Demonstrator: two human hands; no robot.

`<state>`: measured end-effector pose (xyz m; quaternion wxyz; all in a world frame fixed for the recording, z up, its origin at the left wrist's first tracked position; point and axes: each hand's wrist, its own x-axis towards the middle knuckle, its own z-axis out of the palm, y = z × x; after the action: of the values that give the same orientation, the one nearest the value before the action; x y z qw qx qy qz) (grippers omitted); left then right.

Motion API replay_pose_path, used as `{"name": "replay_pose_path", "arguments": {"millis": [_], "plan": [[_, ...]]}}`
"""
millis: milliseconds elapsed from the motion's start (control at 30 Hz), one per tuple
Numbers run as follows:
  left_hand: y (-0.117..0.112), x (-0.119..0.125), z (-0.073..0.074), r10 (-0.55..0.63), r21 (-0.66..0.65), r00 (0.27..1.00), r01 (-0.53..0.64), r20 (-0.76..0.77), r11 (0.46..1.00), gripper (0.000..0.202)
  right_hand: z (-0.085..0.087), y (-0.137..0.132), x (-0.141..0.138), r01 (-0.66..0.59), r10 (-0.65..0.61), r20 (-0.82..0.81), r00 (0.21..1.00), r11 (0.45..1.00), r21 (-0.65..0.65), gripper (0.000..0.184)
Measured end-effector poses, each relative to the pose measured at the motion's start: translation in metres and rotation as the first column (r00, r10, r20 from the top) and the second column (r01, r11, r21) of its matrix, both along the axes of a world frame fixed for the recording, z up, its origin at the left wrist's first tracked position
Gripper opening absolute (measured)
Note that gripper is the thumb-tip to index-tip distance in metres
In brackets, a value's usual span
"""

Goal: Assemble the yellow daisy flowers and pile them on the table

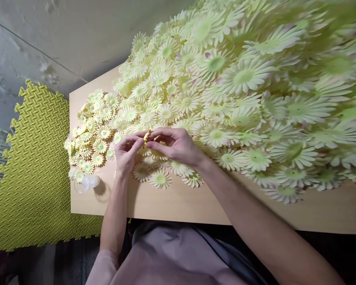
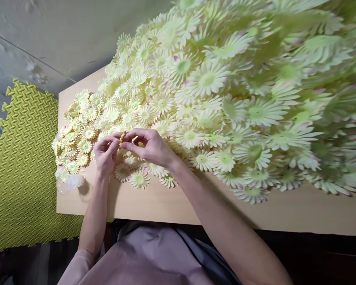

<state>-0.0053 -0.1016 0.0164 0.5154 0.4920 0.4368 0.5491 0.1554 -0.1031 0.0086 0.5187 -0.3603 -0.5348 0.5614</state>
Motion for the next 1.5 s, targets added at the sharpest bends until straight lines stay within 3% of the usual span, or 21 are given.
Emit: {"name": "replay_pose_path", "arguments": {"millis": [300,967,1500], "plan": [[0.0012,-0.0007,-0.0007,-0.021,-0.014,0.999,0.021,0.039,1.000,0.013,-0.0003,0.0020,0.0006,-0.003,0.002,0.028,1.000,0.998,0.061,0.024],[0.0032,-0.0025,-0.0033,-0.054,-0.010,0.997,0.054,0.047,0.998,0.013,0.0005,0.0034,0.0021,-0.009,0.006,0.050,0.999,0.998,0.060,0.027],[0.0036,-0.0014,-0.0028,-0.059,-0.016,0.997,0.060,0.058,0.998,0.013,-0.0028,0.0035,0.0028,-0.005,0.000,0.057,0.998,0.996,0.094,0.016]]}}
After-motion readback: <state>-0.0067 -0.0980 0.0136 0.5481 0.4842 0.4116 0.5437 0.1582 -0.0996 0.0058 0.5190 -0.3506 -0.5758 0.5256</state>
